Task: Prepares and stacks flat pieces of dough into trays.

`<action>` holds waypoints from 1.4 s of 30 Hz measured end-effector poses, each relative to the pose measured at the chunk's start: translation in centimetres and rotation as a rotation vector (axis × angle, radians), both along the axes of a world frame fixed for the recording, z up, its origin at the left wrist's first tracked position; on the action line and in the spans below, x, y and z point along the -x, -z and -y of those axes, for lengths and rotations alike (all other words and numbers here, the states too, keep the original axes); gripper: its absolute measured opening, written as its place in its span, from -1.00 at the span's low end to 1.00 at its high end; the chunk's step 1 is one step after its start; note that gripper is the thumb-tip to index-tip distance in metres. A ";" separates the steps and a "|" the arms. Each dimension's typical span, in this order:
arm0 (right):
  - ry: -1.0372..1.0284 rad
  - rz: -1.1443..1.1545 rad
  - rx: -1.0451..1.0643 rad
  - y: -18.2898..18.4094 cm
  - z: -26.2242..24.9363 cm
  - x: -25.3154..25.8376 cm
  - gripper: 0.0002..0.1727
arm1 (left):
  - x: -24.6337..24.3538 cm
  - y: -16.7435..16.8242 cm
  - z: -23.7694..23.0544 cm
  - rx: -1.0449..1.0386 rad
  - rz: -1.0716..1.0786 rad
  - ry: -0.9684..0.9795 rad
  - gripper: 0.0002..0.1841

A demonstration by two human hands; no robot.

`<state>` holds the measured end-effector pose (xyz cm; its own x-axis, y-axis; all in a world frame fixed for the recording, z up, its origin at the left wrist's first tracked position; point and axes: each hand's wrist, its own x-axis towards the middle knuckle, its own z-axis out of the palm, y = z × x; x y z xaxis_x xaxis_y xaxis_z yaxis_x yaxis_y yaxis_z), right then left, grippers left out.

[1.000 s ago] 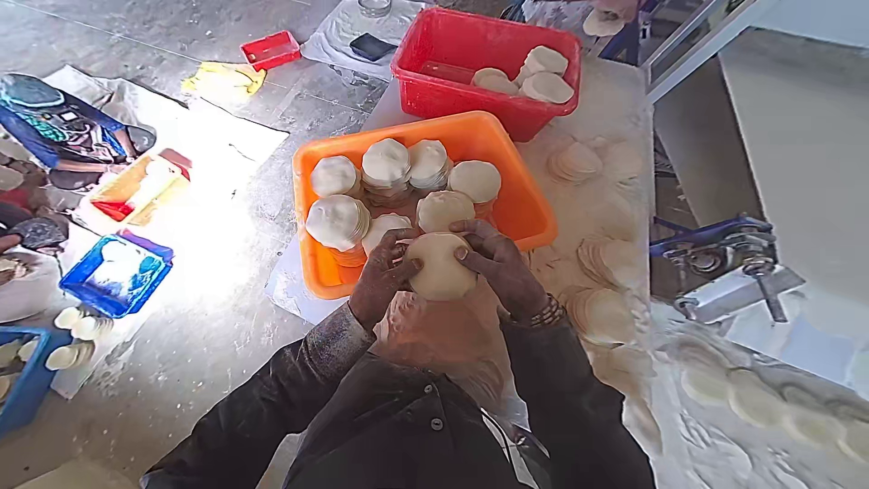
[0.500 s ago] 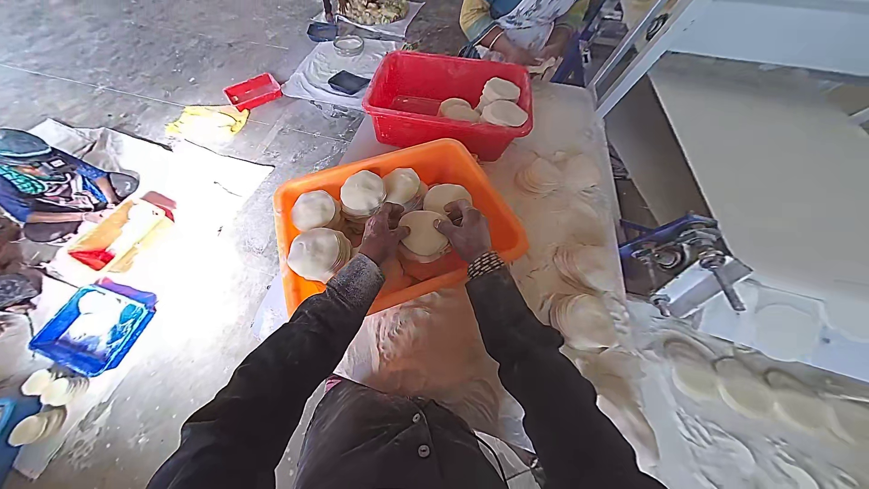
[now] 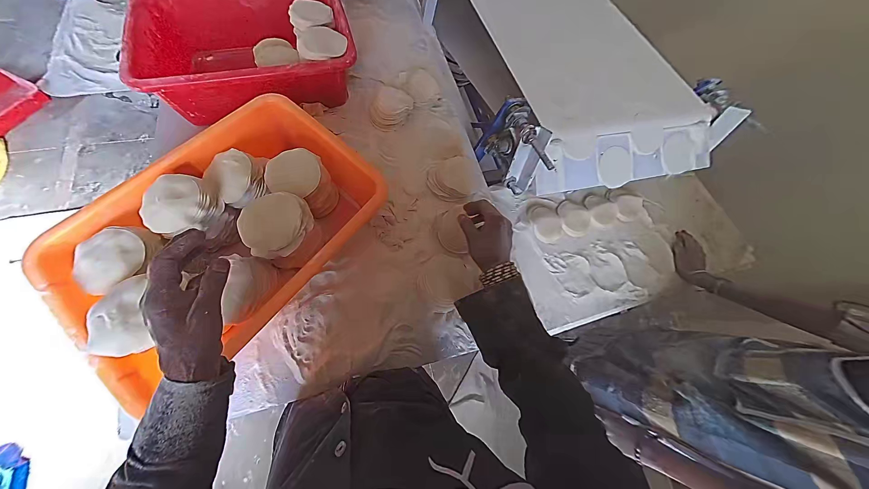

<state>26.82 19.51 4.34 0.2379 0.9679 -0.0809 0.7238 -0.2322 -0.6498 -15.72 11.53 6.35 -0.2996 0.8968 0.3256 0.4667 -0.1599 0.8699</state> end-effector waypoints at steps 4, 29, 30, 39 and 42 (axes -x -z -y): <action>0.198 0.153 0.271 2.1 0.4 -9.4 -0.57 | -3.7 -0.3 2.5 -0.225 0.110 0.020 -0.69; -0.305 -1.129 0.117 -0.4 10.4 5.0 -0.78 | -20.2 1.4 4.0 0.428 0.772 0.349 -0.86; -0.311 -1.150 0.149 -0.5 10.3 5.2 -0.81 | -19.6 1.3 4.0 0.420 0.730 0.398 -0.87; -0.220 -1.146 0.120 -1.9 10.1 7.8 -0.86 | -18.5 1.7 5.2 0.306 0.353 0.095 -0.81; -0.254 -1.070 0.013 -1.8 10.6 9.2 -0.86 | -18.4 1.4 5.9 0.291 0.440 0.230 -0.78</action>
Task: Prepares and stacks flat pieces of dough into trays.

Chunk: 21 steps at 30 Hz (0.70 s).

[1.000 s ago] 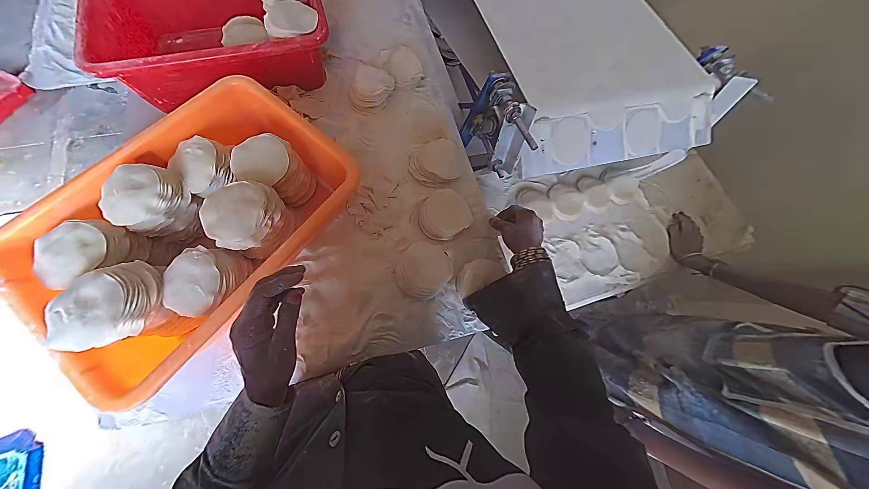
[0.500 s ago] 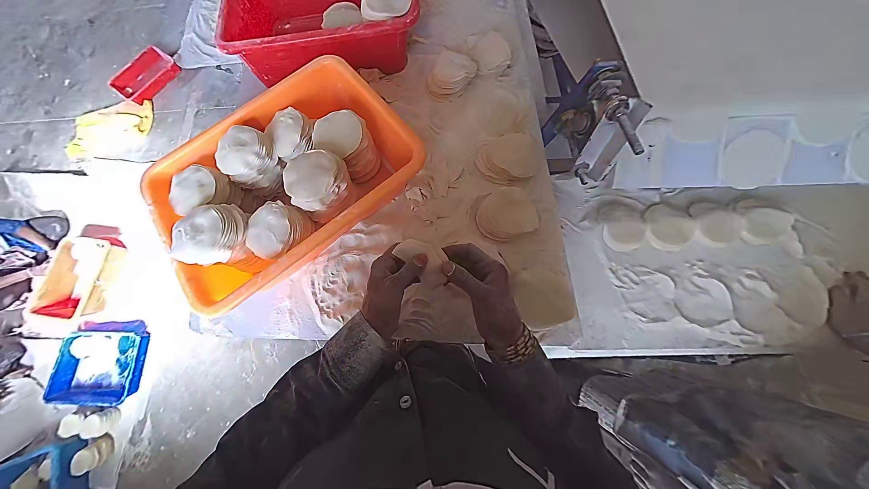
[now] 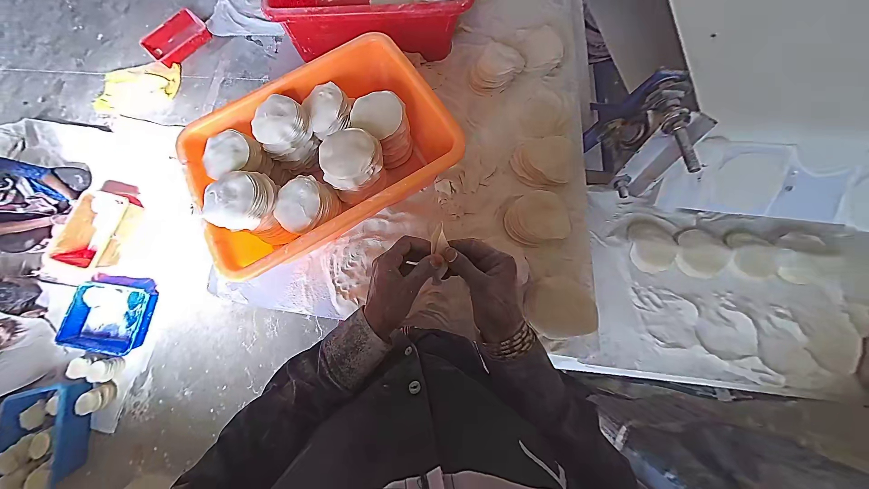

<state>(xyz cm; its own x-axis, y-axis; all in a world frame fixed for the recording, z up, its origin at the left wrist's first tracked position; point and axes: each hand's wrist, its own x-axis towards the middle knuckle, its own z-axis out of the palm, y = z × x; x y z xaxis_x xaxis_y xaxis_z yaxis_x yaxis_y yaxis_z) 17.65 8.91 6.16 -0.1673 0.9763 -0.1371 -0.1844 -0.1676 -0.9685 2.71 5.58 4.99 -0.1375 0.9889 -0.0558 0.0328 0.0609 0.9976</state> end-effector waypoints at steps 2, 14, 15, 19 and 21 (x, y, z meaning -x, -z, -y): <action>-0.020 0.023 -0.062 0.2 0.2 0.8 -0.83 | 0.0 -0.1 0.2 0.029 0.081 0.016 -0.73; -0.038 0.068 0.244 3.8 -0.4 1.9 -0.88 | 3.4 2.8 0.0 0.460 0.587 -0.348 -0.87; -0.111 0.187 0.255 4.7 -0.4 2.1 -0.86 | 4.2 4.1 0.2 0.456 0.449 -0.311 -0.84; -0.185 0.542 0.154 5.7 -0.3 0.5 -0.72 | 8.0 8.9 1.4 0.419 -0.033 -0.169 -0.57; -0.026 0.672 0.021 4.9 -0.3 -2.0 -0.75 | 8.7 9.1 2.2 0.301 -0.226 -0.173 -0.48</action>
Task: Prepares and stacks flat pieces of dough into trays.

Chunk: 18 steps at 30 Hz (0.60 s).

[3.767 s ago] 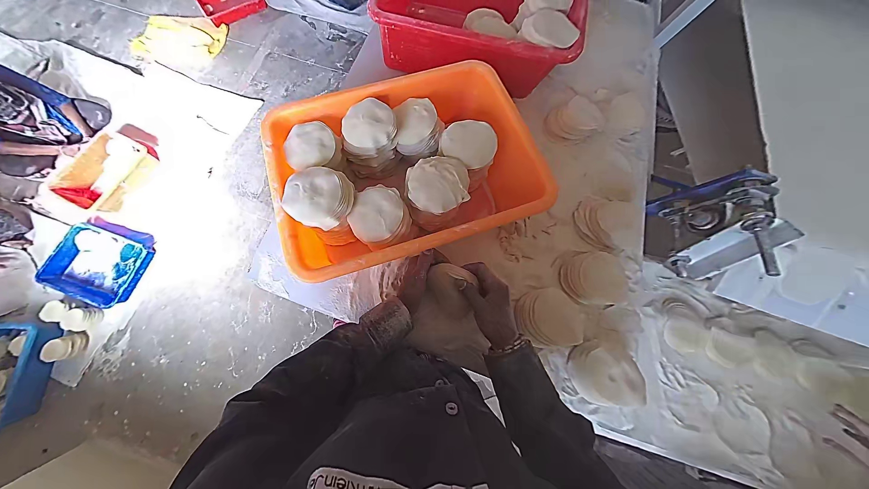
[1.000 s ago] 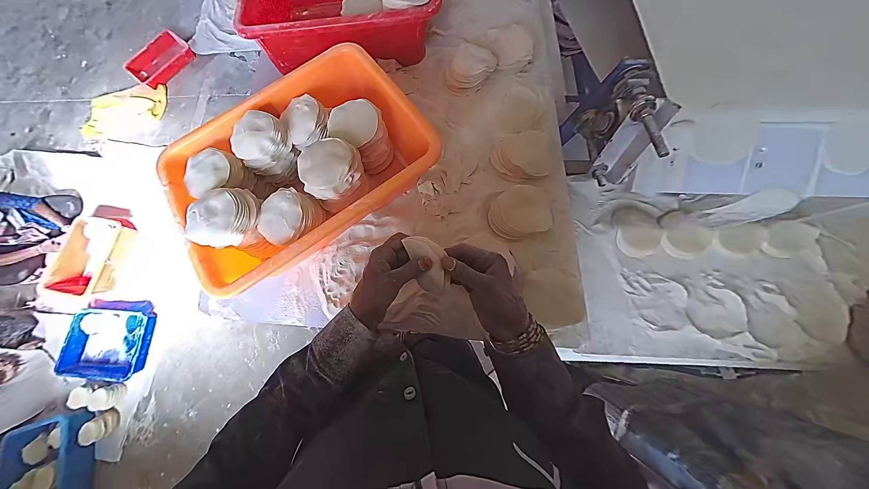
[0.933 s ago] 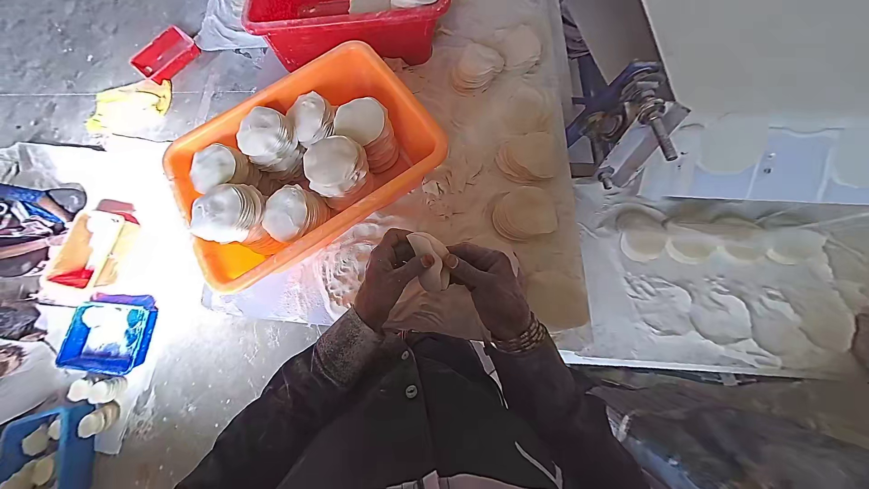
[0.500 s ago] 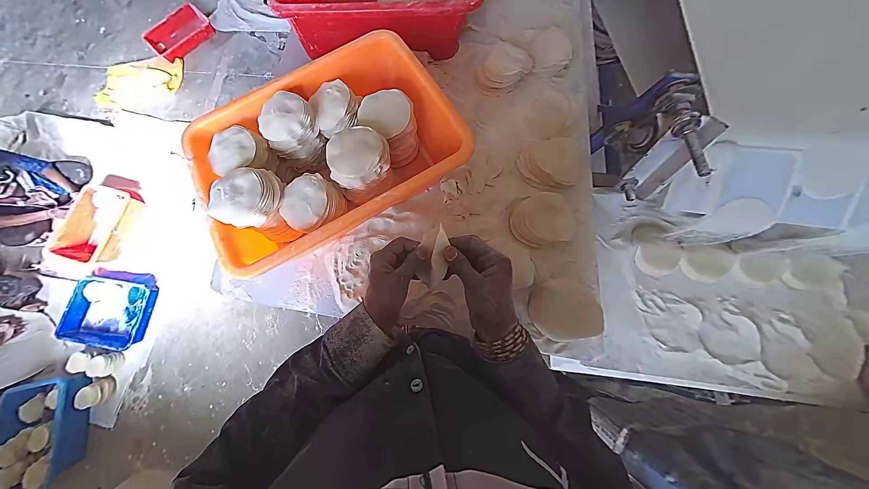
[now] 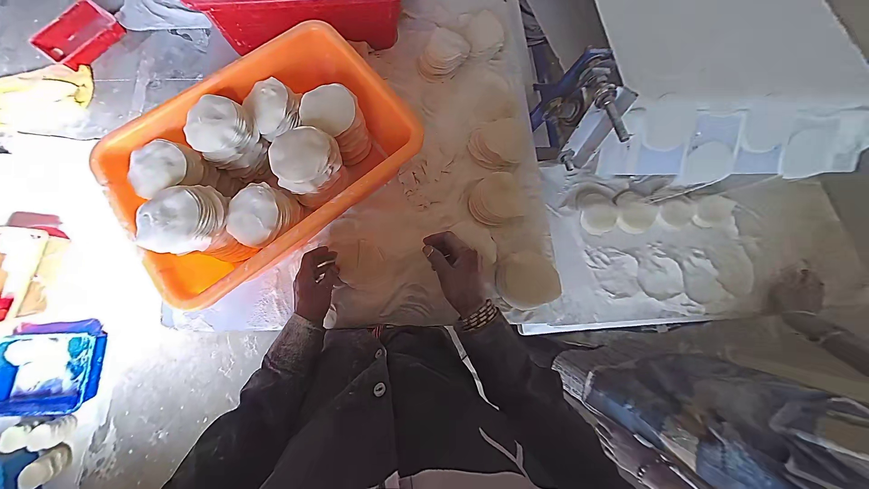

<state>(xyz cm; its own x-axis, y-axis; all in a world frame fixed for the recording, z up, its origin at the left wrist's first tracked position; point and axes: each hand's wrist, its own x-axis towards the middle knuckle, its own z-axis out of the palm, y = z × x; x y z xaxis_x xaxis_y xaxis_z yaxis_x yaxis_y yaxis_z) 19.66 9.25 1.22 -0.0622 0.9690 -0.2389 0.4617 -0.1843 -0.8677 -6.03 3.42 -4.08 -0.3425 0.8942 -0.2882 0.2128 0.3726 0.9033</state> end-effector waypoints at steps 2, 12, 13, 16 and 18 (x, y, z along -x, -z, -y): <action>0.095 0.213 -0.119 -1.3 -0.9 -3.6 -0.75 | -0.2 -0.9 0.2 -0.092 -0.156 0.004 -0.44; -0.122 0.511 0.319 -1.1 -5.3 -9.3 -0.50 | -11.5 -4.3 -4.6 0.382 0.696 0.389 -0.57; -0.117 0.508 0.331 -1.0 -5.2 -8.8 -0.47 | -12.6 -4.1 -4.8 0.395 0.706 0.371 -0.55; -0.063 0.515 0.311 -1.2 -4.9 -8.0 -0.40 | -14.4 -4.3 -5.4 0.376 0.663 0.320 -0.53; -0.078 0.513 0.329 -1.3 -4.9 -7.9 -0.37 | -14.8 -4.1 -5.5 0.378 0.638 0.301 -0.55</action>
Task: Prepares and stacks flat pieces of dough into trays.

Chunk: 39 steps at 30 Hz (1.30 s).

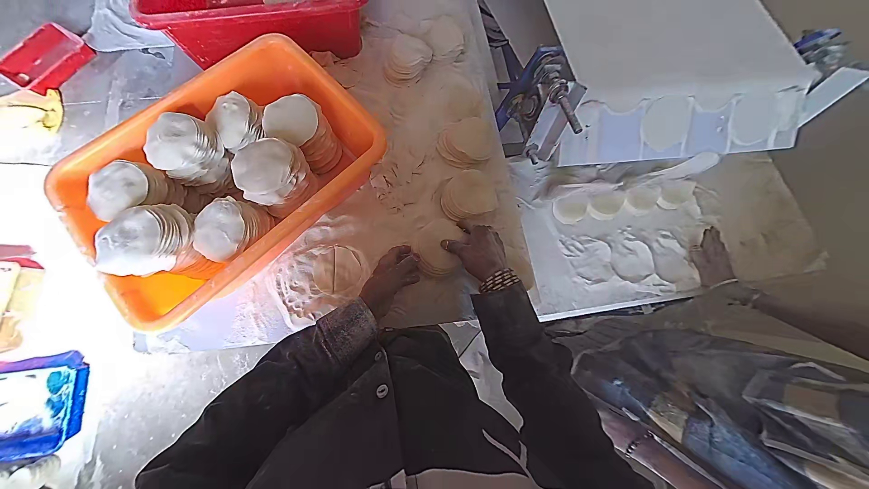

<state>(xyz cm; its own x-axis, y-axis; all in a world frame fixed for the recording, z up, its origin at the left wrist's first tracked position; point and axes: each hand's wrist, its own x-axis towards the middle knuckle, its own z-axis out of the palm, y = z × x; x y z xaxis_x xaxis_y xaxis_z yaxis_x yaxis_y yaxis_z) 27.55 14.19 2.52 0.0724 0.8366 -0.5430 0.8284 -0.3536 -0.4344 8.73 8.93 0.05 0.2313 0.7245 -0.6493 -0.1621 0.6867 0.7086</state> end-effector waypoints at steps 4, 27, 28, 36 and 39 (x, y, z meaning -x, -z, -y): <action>-0.041 -0.053 0.031 0.7 -1.0 -0.2 -0.47 | 0.0 0.6 0.0 -0.015 -0.028 -0.008 -0.58; -0.364 -0.408 -0.568 3.0 4.0 7.5 -0.36 | 2.1 5.8 -1.8 -0.535 -0.078 -0.672 -0.29; -0.422 -0.321 -0.513 2.9 3.6 8.0 -0.39 | 1.9 6.1 -2.0 -0.528 -0.069 -0.676 -0.31; -0.296 -0.449 -0.673 3.0 4.1 7.5 -0.49 | 2.1 4.6 -1.9 -0.448 -0.186 -0.611 -0.41; -0.218 -0.473 -0.408 4.4 2.6 7.8 -0.42 | 2.8 4.7 -2.7 -0.361 -0.252 -0.484 -0.32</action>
